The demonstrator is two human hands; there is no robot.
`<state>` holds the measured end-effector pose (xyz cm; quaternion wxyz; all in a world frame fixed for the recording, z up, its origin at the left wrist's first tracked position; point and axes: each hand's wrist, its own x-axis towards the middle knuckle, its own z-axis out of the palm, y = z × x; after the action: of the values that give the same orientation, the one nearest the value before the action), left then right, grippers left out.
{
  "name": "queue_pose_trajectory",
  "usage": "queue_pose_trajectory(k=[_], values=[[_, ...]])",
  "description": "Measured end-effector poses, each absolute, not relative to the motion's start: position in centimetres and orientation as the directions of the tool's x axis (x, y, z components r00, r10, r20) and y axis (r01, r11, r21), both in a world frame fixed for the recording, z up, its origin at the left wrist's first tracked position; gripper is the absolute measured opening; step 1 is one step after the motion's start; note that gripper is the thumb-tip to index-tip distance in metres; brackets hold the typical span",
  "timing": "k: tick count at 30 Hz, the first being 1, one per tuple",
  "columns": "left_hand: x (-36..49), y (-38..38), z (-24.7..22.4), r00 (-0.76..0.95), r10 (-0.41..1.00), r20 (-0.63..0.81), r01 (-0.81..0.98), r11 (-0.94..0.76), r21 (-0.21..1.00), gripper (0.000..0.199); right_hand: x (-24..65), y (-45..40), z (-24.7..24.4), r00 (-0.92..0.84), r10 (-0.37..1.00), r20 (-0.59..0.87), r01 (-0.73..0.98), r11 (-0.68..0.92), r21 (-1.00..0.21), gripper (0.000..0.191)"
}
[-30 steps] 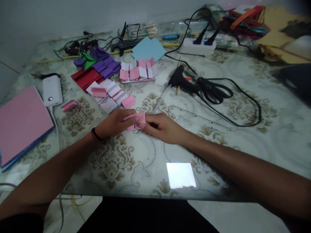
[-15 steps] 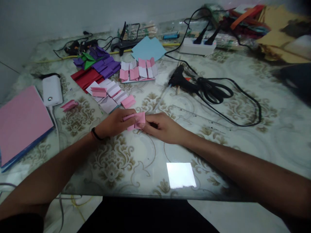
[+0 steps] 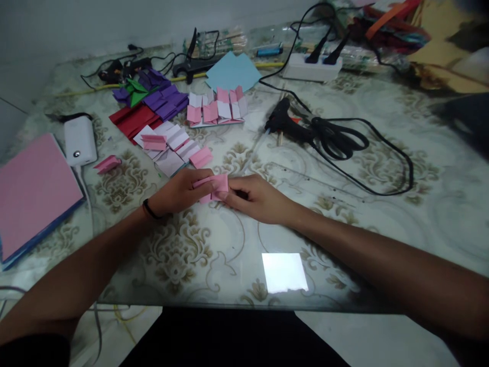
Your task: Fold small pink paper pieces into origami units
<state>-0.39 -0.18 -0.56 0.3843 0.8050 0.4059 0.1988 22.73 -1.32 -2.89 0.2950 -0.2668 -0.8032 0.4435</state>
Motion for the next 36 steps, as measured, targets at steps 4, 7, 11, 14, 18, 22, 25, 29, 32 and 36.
queue_pose_trajectory(k=[4,7,11,14,18,22,25,29,32,36], values=[[-0.33,-0.18,-0.48,0.593,0.805,0.002,0.504,-0.373,0.779,0.036,22.77,-1.31,-2.96,-0.679,0.692,0.247,0.165,0.471,-0.866,0.043],[-0.33,-0.18,-0.40,0.592,0.806,0.003,0.515,-0.382,0.767,0.037,22.79,-1.33,-2.97,-0.680,0.691,0.245,0.171,0.475,-0.863,0.042],[-0.33,-0.18,-0.27,0.595,0.804,0.002,0.515,-0.383,0.766,0.036,22.76,-1.34,-2.98,-0.677,0.697,0.238,0.168,0.461,-0.871,0.043],[-0.33,-0.19,-0.23,0.595,0.804,0.002,0.519,-0.386,0.763,0.037,22.73,-1.32,-2.96,-0.678,0.697,0.234,0.167,0.456,-0.874,0.044],[-0.36,-0.20,-0.30,0.592,0.806,-0.001,0.521,-0.382,0.763,0.037,22.71,-1.29,-2.90,-0.679,0.699,0.224,0.174,0.450,-0.876,0.044],[-0.34,-0.19,-0.34,0.593,0.805,0.006,0.513,-0.383,0.768,0.037,22.74,-1.30,-2.84,-0.682,0.699,0.215,0.183,0.448,-0.875,0.045],[-0.32,-0.18,-0.31,0.595,0.804,0.010,0.514,-0.389,0.765,0.037,22.74,-1.34,-2.78,-0.684,0.696,0.217,0.181,0.450,-0.874,0.045],[-0.35,-0.18,-0.36,0.589,0.808,0.001,0.520,-0.380,0.765,0.037,22.73,-1.36,-2.78,-0.684,0.694,0.223,0.175,0.453,-0.874,0.045],[-0.39,-0.18,-0.43,0.587,0.810,0.003,0.524,-0.383,0.761,0.038,22.75,-1.37,-2.86,-0.681,0.697,0.223,0.176,0.452,-0.875,0.045],[-0.39,-0.20,-0.38,0.592,0.806,0.009,0.522,-0.392,0.757,0.039,22.70,-1.38,-2.90,-0.677,0.701,0.226,0.178,0.454,-0.873,0.045]])
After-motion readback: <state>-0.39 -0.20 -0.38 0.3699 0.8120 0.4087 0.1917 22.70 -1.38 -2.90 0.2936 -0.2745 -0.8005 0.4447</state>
